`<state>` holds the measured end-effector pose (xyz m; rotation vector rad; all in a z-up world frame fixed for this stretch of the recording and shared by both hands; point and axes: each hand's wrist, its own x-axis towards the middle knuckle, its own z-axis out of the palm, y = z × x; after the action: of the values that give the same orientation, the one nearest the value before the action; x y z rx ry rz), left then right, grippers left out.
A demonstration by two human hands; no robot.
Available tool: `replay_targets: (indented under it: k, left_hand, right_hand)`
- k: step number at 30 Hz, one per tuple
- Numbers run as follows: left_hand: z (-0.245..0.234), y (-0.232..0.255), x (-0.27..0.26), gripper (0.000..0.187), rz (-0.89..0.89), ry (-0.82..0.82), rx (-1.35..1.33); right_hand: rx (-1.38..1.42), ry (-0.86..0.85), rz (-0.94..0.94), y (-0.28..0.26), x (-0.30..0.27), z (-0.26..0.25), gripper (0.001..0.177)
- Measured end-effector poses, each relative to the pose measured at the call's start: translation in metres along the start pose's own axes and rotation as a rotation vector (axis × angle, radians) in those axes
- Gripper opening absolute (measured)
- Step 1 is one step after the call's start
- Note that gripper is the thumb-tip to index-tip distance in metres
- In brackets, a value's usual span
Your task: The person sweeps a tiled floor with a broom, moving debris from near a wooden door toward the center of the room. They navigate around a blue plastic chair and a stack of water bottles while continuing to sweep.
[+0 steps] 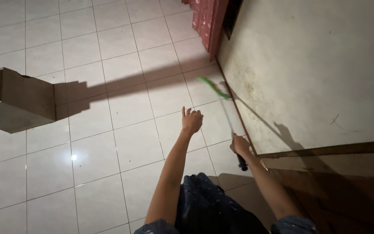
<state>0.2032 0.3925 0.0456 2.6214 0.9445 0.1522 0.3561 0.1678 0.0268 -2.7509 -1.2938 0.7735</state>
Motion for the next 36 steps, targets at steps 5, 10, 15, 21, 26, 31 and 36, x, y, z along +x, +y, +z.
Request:
replay_targets:
  k: [5, 10, 15, 21, 26, 31, 36]
  left_hand:
    - [0.007, -0.020, -0.002, 0.037, -0.046, -0.030, -0.004]
    - [0.022, -0.023, 0.007, 0.041, 0.001, 0.067, 0.003]
    - [0.015, -0.019, 0.016, 0.038, 0.030, 0.051, 0.075]
    - [-0.008, -0.021, 0.029, 0.038, 0.016, 0.042, -0.015]
    - [-0.018, -0.034, 0.037, 0.037, -0.044, 0.026, -0.051]
    - [-0.011, -0.052, 0.073, 0.038, -0.097, 0.022, -0.020]
    - [-0.011, -0.050, 0.138, 0.036, -0.094, 0.043, -0.006]
  right_hand:
    - [0.068, -0.104, 0.108, -0.046, 0.014, 0.024, 0.034]
    - [0.652, -0.328, 0.032, -0.064, 0.023, 0.028, 0.044]
    - [0.822, -0.326, 0.058, -0.046, 0.022, 0.016, 0.064]
    - [0.235, 0.053, -0.195, -0.018, 0.027, -0.003, 0.062]
    - [0.054, 0.022, 0.148, -0.019, 0.052, -0.019, 0.032]
    - [0.184, -0.008, 0.103, -0.057, 0.116, -0.035, 0.038]
    - [0.748, -0.201, 0.004, -0.052, 0.154, -0.067, 0.057]
